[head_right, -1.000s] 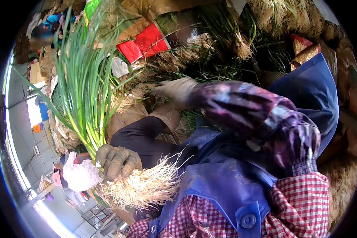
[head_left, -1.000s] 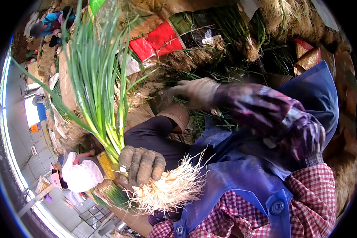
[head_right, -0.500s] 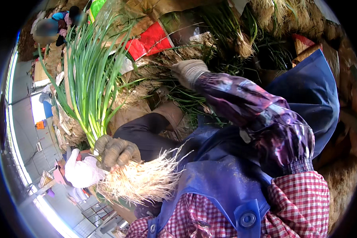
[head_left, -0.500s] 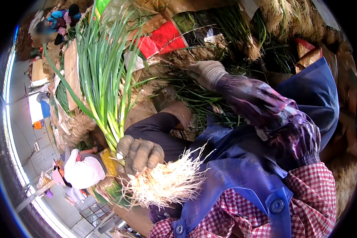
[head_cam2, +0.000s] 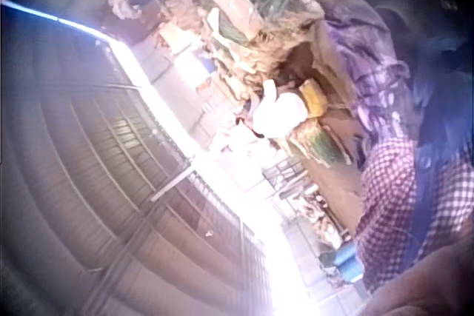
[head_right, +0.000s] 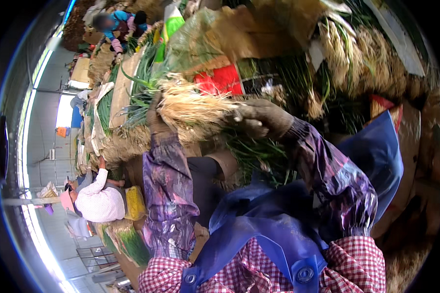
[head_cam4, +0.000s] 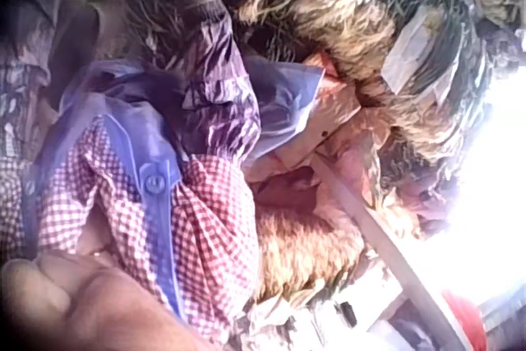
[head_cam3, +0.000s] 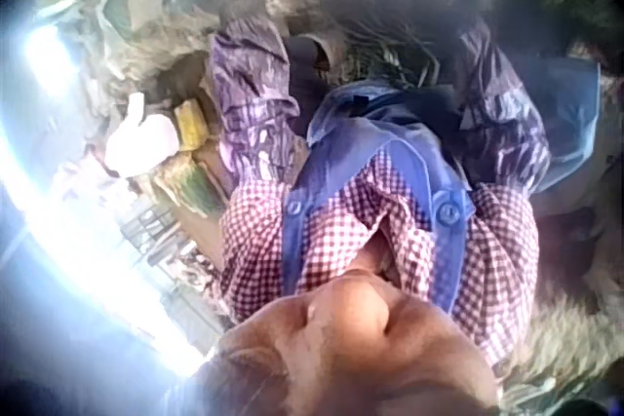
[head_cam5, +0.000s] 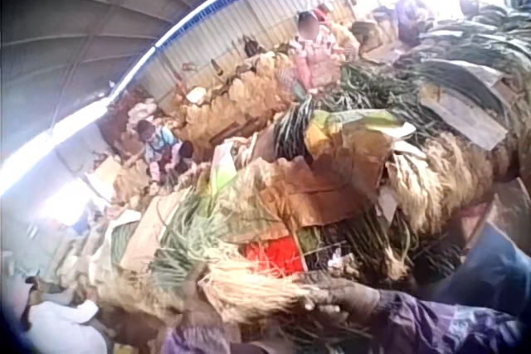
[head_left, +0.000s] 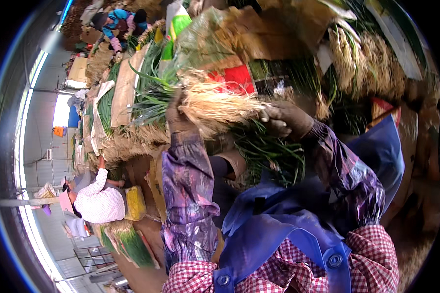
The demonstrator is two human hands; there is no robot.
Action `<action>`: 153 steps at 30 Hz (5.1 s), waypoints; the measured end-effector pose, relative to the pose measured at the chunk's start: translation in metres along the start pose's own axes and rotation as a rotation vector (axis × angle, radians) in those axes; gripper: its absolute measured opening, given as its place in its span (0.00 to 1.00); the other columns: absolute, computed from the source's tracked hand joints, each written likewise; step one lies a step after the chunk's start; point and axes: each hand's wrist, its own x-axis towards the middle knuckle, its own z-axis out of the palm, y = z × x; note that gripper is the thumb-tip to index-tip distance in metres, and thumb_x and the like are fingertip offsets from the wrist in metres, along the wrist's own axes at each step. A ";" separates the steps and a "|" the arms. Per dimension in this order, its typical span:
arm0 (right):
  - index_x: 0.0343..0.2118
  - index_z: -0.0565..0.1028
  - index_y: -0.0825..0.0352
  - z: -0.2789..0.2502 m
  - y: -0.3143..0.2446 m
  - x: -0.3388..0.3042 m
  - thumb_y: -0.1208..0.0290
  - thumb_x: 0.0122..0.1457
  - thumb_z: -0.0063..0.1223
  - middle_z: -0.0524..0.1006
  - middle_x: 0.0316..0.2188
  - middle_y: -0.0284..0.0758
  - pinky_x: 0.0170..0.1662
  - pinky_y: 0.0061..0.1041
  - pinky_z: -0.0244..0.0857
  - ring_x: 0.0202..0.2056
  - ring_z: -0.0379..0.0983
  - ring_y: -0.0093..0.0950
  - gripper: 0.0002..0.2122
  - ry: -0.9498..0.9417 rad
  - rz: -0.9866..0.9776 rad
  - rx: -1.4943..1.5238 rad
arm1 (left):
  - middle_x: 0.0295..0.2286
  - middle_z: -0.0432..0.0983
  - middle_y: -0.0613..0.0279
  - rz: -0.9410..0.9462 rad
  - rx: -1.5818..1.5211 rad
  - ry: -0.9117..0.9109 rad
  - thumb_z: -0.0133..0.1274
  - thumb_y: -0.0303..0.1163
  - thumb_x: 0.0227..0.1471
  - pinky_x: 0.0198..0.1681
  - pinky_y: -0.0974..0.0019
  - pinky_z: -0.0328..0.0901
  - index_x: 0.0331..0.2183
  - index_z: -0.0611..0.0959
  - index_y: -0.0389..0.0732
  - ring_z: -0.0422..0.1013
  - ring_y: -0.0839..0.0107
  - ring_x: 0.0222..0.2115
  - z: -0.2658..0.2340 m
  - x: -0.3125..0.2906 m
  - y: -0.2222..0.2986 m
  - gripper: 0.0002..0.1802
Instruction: The person sorts through large bunches of leeks by hand, cleaning them and organizing them into separate piles on the ground while sitting in a processing area.
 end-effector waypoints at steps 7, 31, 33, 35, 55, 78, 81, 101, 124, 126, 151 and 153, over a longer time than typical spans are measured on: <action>0.37 0.69 0.62 -0.058 -0.039 -0.041 0.65 0.60 0.46 0.60 0.15 0.22 0.14 0.14 0.45 0.13 0.51 0.15 0.08 0.247 -0.439 0.061 | 0.26 0.75 0.62 0.170 -0.155 0.063 0.51 0.31 0.52 0.30 0.66 0.71 0.38 0.75 0.31 0.72 0.69 0.25 0.044 0.009 0.042 0.14; 0.22 0.69 0.61 -0.140 0.104 -0.062 0.66 0.54 0.53 0.66 0.13 0.26 0.13 0.19 0.53 0.12 0.60 0.19 0.08 1.011 0.720 -0.880 | 0.28 0.75 0.58 0.112 -0.239 0.717 0.57 0.33 0.44 0.33 0.62 0.71 0.36 0.77 0.37 0.73 0.66 0.29 -0.606 -0.338 -0.125 0.15; 0.20 0.68 0.61 -0.154 0.126 -0.072 0.67 0.54 0.51 0.66 0.12 0.27 0.13 0.19 0.53 0.11 0.59 0.20 0.09 0.966 0.787 -0.858 | 0.26 0.76 0.59 0.027 -0.289 0.848 0.56 0.32 0.46 0.29 0.65 0.68 0.34 0.78 0.35 0.71 0.66 0.26 -0.686 -0.363 -0.196 0.13; 0.22 0.71 0.60 -0.192 0.117 -0.108 0.67 0.54 0.52 0.66 0.12 0.26 0.13 0.19 0.54 0.11 0.59 0.19 0.07 1.078 0.757 -0.852 | 0.23 0.75 0.59 -0.009 -0.347 0.961 0.56 0.31 0.47 0.21 0.67 0.64 0.30 0.79 0.35 0.69 0.68 0.19 -0.692 -0.319 -0.259 0.09; 0.40 0.73 0.65 -0.050 0.090 0.014 0.62 0.51 0.55 0.77 0.27 0.35 0.32 0.32 0.66 0.30 0.74 0.30 0.15 0.517 0.827 -1.717 | 0.15 0.67 0.63 -0.024 0.067 1.137 0.53 0.37 0.51 0.12 0.66 0.57 0.31 0.76 0.42 0.61 0.68 0.11 -0.577 -0.206 -0.160 0.09; 0.28 0.72 0.63 -0.248 -0.237 0.019 0.54 0.50 0.58 0.69 0.12 0.33 0.12 0.26 0.55 0.12 0.64 0.27 0.16 1.479 -0.282 -0.384 | 0.27 0.69 0.64 0.225 0.557 0.523 0.53 0.34 0.50 0.28 0.70 0.63 0.39 0.74 0.40 0.67 0.70 0.27 -0.205 -0.005 0.004 0.13; 0.19 0.70 0.63 -0.219 -0.240 0.038 0.61 0.51 0.55 0.68 0.10 0.31 0.07 0.25 0.53 0.06 0.59 0.25 0.12 1.552 -0.192 -0.570 | 0.28 0.70 0.64 0.232 0.584 0.551 0.53 0.33 0.50 0.30 0.70 0.64 0.40 0.73 0.40 0.67 0.70 0.29 -0.204 0.000 0.013 0.14; 0.54 0.62 0.61 0.001 -0.300 -0.459 0.54 0.64 0.31 0.68 0.53 0.35 0.51 0.27 0.61 0.52 0.66 0.28 0.21 1.746 -1.359 -0.845 | 0.33 0.70 0.65 0.225 0.930 -0.063 0.57 0.30 0.45 0.35 0.75 0.66 0.40 0.74 0.39 0.70 0.73 0.34 -0.030 0.027 0.031 0.18; 0.38 0.74 0.69 -0.140 -0.045 -0.562 0.67 0.50 0.58 0.74 0.28 0.35 0.39 0.26 0.66 0.34 0.71 0.28 0.15 1.372 0.207 -1.184 | 0.34 0.73 0.63 -0.152 0.806 -0.470 0.55 0.29 0.49 0.34 0.74 0.68 0.41 0.73 0.37 0.72 0.73 0.34 -0.027 0.058 -0.089 0.16; 0.31 0.73 0.69 -0.129 -0.114 -0.434 0.65 0.48 0.58 0.74 0.23 0.34 0.33 0.27 0.64 0.27 0.68 0.25 0.13 1.452 0.030 -1.562 | 0.34 0.72 0.63 -0.180 0.817 -0.400 0.55 0.29 0.49 0.36 0.74 0.68 0.41 0.73 0.36 0.72 0.72 0.35 -0.025 0.053 -0.090 0.16; 0.50 0.68 0.66 -0.195 -0.336 -0.033 0.39 0.51 0.47 0.73 0.43 0.46 0.49 0.33 0.60 0.47 0.68 0.34 0.34 1.290 0.980 -1.772 | 0.32 0.72 0.65 -0.431 0.390 -0.416 0.54 0.51 0.49 0.36 0.67 0.66 0.37 0.75 0.42 0.70 0.72 0.33 0.192 0.221 -0.326 0.23; 0.48 0.70 0.66 -0.207 -0.340 -0.064 0.35 0.46 0.50 0.74 0.40 0.45 0.46 0.33 0.62 0.41 0.71 0.33 0.36 1.077 0.441 -1.323 | 0.31 0.72 0.65 -0.506 0.267 -0.395 0.54 0.52 0.49 0.34 0.69 0.66 0.37 0.75 0.43 0.70 0.73 0.32 0.223 0.222 -0.338 0.22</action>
